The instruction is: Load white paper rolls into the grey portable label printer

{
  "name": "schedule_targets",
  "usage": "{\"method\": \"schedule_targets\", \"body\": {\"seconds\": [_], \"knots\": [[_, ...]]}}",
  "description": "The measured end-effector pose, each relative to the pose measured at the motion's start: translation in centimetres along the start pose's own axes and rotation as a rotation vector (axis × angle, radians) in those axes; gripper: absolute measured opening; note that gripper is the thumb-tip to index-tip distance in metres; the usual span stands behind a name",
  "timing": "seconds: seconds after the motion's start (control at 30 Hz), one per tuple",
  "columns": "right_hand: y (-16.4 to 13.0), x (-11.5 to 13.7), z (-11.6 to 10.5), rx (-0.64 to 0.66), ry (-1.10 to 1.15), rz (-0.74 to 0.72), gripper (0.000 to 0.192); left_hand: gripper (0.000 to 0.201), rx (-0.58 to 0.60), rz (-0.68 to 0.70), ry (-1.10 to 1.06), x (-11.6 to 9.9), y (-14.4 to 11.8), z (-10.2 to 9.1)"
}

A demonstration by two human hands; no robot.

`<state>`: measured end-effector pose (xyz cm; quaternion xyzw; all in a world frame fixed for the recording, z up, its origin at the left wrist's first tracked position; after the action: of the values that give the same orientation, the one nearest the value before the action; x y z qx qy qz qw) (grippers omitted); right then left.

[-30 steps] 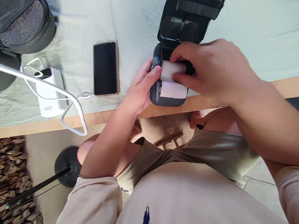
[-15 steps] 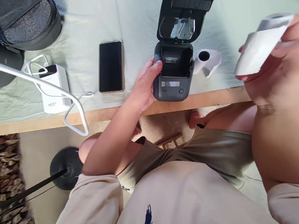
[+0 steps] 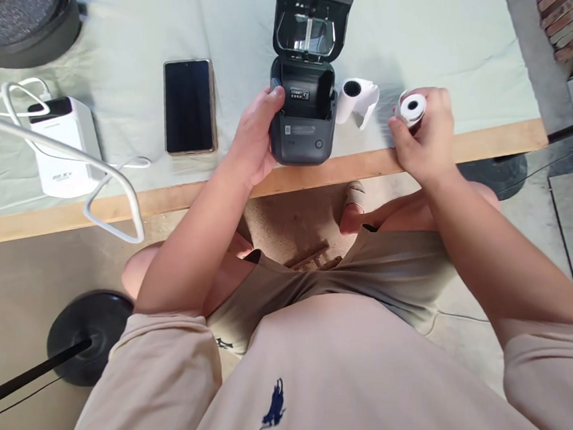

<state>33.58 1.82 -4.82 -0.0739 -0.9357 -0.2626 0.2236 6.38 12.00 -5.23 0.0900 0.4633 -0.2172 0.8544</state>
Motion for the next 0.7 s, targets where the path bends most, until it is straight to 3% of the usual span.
{"method": "schedule_targets", "body": {"seconds": [0.33, 0.7], "knots": [[0.7, 0.2, 1.8, 0.140, -0.196, 0.093, 0.023, 0.023, 0.046, 0.046, -0.043, 0.3, 1.0, 0.3], [0.9, 0.6, 1.6, 0.077, -0.057, 0.096, 0.021, 0.020, 0.007, 0.136, -0.022, -0.5, 0.3, 0.4]]}}
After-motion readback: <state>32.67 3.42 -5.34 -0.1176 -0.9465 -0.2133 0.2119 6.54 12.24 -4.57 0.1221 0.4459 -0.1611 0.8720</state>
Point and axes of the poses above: each hand's wrist, its own y-axis towards the middle knuckle, its own z-axis out of the palm, x = y × z, the point moved 9 cm from there along y, towards the middle knuckle, and after that the axes turned 4 degrees about z, right-handed, at the moved point
